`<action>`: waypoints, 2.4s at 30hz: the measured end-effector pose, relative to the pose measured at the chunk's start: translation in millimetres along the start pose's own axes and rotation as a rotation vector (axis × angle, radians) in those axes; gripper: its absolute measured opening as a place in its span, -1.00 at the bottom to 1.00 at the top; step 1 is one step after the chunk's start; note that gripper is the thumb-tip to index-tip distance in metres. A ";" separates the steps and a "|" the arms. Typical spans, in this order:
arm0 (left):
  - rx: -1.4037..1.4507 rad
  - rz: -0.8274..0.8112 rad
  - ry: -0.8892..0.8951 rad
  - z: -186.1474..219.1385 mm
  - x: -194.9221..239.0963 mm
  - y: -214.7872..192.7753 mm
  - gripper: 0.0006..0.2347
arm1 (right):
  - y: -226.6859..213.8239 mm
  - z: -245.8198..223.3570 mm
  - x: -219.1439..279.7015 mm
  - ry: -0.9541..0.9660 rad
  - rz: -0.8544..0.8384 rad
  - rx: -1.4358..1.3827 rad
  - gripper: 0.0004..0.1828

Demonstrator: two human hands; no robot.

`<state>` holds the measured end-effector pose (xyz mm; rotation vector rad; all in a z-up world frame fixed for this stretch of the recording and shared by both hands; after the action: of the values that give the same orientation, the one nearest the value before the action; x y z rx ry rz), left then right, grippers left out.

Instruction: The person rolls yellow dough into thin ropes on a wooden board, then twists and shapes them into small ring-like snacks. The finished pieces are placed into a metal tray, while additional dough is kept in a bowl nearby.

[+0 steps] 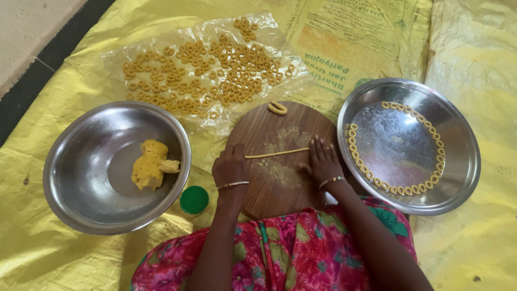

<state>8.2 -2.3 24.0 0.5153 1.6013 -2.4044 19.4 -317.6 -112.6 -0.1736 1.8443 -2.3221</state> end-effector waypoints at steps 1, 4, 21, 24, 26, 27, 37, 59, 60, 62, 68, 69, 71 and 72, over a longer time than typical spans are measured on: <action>0.026 -0.009 -0.013 -0.2 1.9 -1.9 -0.76 | 4.6 2.2 -4.2 0.016 0.025 -0.038 -0.01; 0.072 -0.008 -0.037 -1.3 0.3 -5.4 -0.73 | 15.6 4.6 -11.8 0.040 0.084 -0.135 0.02; 0.198 0.005 -0.112 2.8 -6.0 -20.6 -0.82 | -79.3 18.5 8.8 0.077 0.403 -0.433 -0.87; 0.211 0.069 -0.121 -0.3 -9.5 -31.2 -0.81 | -104.2 23.3 5.6 0.066 0.404 -0.533 -0.90; 0.176 0.157 -0.075 -6.1 -8.6 -42.1 -0.83 | -119.5 22.8 7.8 0.131 0.360 -0.677 -0.88; 0.159 0.203 -0.052 -10.0 -9.3 -47.2 -0.84 | -126.1 21.4 7.2 0.162 0.337 -0.748 -0.87; -0.116 0.102 -0.170 -42.2 -5.0 -47.9 -0.86 | -112.4 -30.9 -1.6 -0.007 0.329 -0.727 -0.84; 0.006 0.119 -0.066 -15.7 -12.7 -56.6 -0.80 | 3.8 -61.7 25.3 -0.046 0.029 -0.070 -0.12; 0.009 0.112 -0.063 -14.6 -10.7 -55.5 -0.81 | 5.6 -58.7 21.8 -0.038 0.005 -0.010 -0.13; 0.012 0.118 -0.058 -14.4 -8.4 -53.9 -0.80 | 8.3 -47.6 -7.4 -0.016 0.012 -0.132 -0.16; 0.006 0.088 -0.069 -14.1 -7.0 -52.9 -0.77 | 8.6 -42.4 -16.7 0.021 0.031 -0.179 -0.13; 0.007 0.086 -0.064 -13.3 -7.6 -52.4 -0.75 | 8.3 -44.5 -4.6 0.032 0.001 -0.196 -0.13; -0.003 0.083 -0.057 -11.7 -7.7 -50.8 -0.77 | 6.7 -46.9 25.7 -0.001 0.057 -0.189 -0.13; -0.006 0.082 -0.051 -10.0 -8.6 -49.3 -0.77 | 5.7 -44.7 34.2 -0.015 0.087 -0.184 -0.13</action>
<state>0.1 25.9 65.8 0.5043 1.5356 -2.3333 -22.5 -283.3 -128.8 -0.1309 2.0153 -2.0880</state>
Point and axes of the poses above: each hand's wrist, its own x-axis away from the middle knuckle, its own y-axis out of the palm, z = x × y, the point moved 1 cm from there along -x, towards the middle knuckle, and after that the axes turned 4 degrees about z, right-handed, at the moved point
